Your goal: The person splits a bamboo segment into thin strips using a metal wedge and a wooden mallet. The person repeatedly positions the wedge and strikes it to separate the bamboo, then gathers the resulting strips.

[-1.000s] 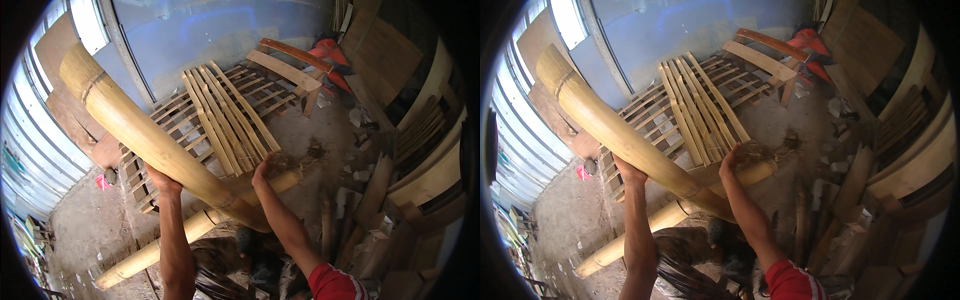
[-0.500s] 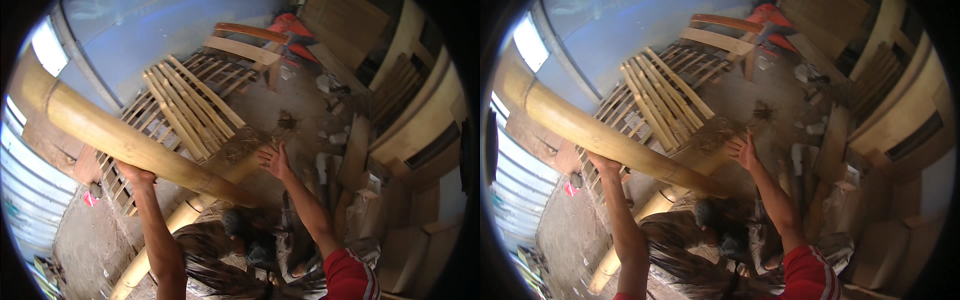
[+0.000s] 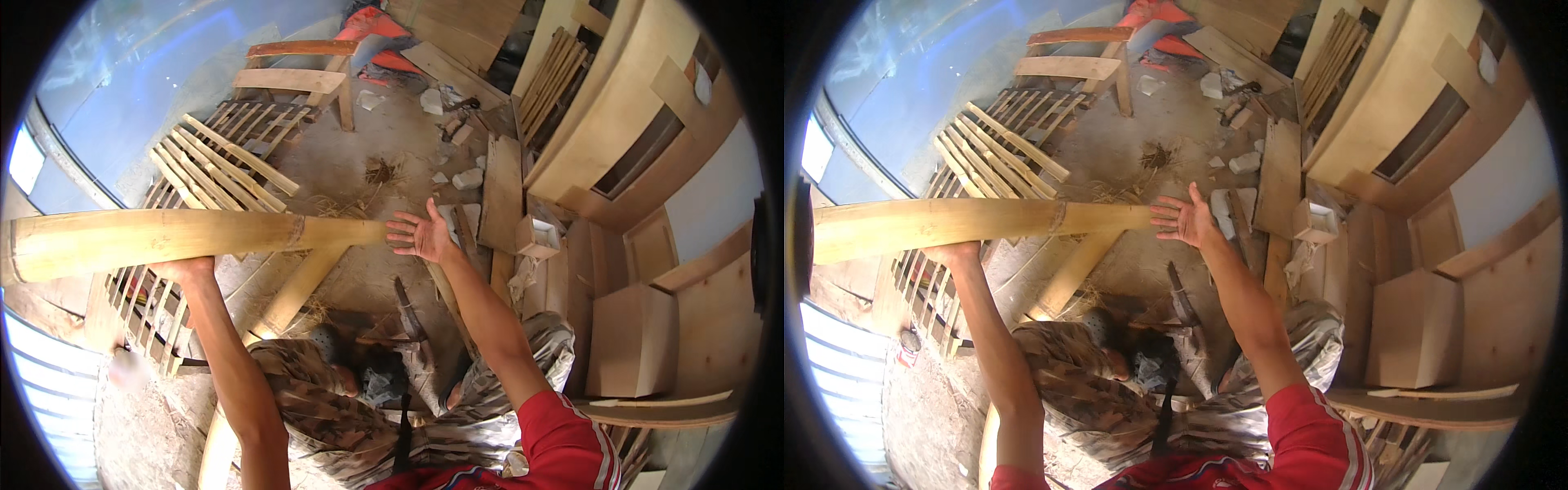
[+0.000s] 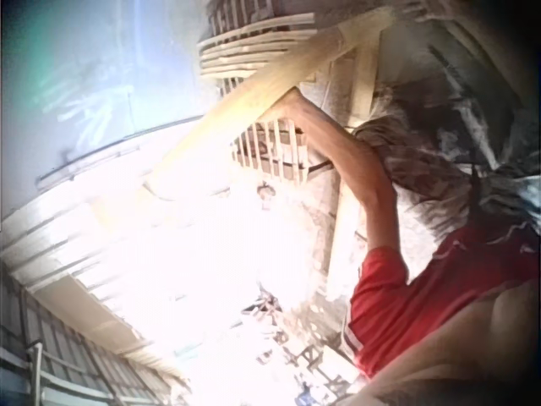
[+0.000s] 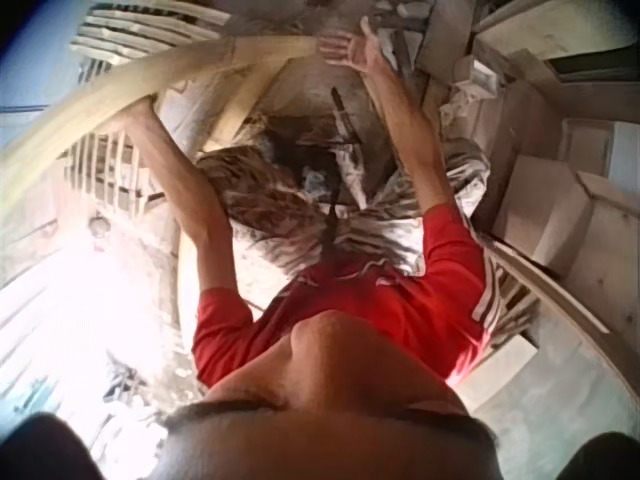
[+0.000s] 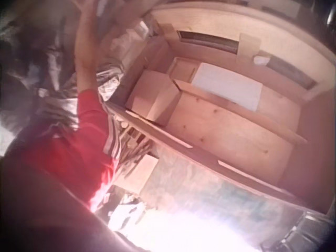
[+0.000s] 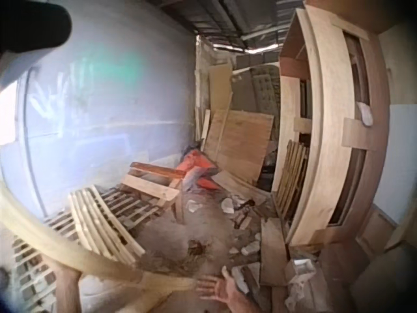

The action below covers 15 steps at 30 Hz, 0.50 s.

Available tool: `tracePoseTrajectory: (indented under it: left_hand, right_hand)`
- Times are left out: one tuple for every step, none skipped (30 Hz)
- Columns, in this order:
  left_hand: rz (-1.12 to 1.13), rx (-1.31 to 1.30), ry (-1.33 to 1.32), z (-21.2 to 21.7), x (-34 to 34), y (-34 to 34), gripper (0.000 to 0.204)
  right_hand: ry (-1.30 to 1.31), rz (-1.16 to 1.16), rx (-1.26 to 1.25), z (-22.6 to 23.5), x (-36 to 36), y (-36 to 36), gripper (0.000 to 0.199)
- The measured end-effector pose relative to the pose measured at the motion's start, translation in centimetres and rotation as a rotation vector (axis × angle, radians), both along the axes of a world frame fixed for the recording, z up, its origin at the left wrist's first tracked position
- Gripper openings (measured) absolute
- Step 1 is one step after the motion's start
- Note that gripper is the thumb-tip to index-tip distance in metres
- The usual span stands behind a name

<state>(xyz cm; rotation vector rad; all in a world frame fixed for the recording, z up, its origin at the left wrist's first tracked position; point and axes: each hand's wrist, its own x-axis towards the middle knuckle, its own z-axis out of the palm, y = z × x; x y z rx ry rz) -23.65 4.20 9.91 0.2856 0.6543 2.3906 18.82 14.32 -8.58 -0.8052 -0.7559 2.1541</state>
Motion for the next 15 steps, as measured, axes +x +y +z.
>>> tracePoseTrajectory:
  left_hand:
    - [0.01, 0.018, 0.019, -0.1, 0.2, 0.2, 0.07]
    - [0.019, 0.036, 0.037, -0.2, 0.5, 0.5, 0.07]
    - [0.023, 0.054, 0.052, -0.3, 1.1, 0.9, 0.07]
    - [0.023, 0.057, 0.034, -0.1, 1.7, 1.1, 0.069]
    - [0.021, 0.059, 0.03, -0.3, 2.3, 1.4, 0.068]
    - [0.017, 0.059, 0.03, -0.5, 2.5, 1.8, 0.068]
    - [0.021, 0.064, 0.034, -0.4, 2.6, 2.2, 0.067]
    - [0.014, 0.067, 0.043, -0.5, 2.8, 2.4, 0.067]
    - [0.012, 0.074, 0.047, -0.5, 3.1, 2.6, 0.066]
    - [0.002, 0.073, 0.055, -0.6, 3.6, 2.7, 0.066]
    - [-0.012, 0.066, 0.05, -0.7, 4.0, 3.1, 0.065]
    - [-0.018, 0.059, 0.049, -0.7, 4.0, 3.3, 0.065]
    - [-0.024, 0.052, 0.047, -0.8, 4.0, 3.5, 0.064]
    - [-0.03, 0.052, 0.044, -1.0, 4.0, 3.6, 0.064]
    - [-0.034, 0.053, 0.044, -1.2, 3.9, 3.9, 0.064]
  right_hand:
    - [-0.018, -0.009, -0.019, -0.3, 0.5, -0.5, 0.103]
    - [-0.011, -0.058, -0.07, -0.9, 1.0, -1.1, 0.1]
    - [-0.007, -0.111, -0.12, -1.9, 1.8, -1.5, 0.097]
    - [-0.002, -0.164, -0.172, -3.3, 2.8, -2.0, 0.093]
    - [-0.005, -0.237, -0.25, -4.7, 3.9, -2.7, 0.089]
    - [-0.004, -0.31, -0.331, -6.5, 5.1, -3.4, 0.084]
    - [0.0, -0.375, -0.407, -7.3, 5.6, -4.0, 0.08]
    - [0.069, -0.41, -0.459, -8.2, 6.2, -4.7, 0.066]
    - [0.048, -0.452, -0.479, -9.0, 7.1, -5.0, 0.06]
    - [0.031, -0.501, -0.509, -10.6, 8.1, -5.9, 0.054]
    - [0.014, -0.549, -0.539, -12.0, 9.0, -6.6, 0.049]
    - [-0.059, -0.584, -0.576, -12.7, 9.2, -7.3, 0.046]
    - [-0.133, -0.618, -0.611, -13.4, 9.4, -7.8, 0.042]
    - [-0.208, -0.651, -0.646, -14.0, 9.4, -8.4, 0.039]
    - [-0.232, -0.715, -0.71, -14.8, 9.2, -8.9, 0.036]
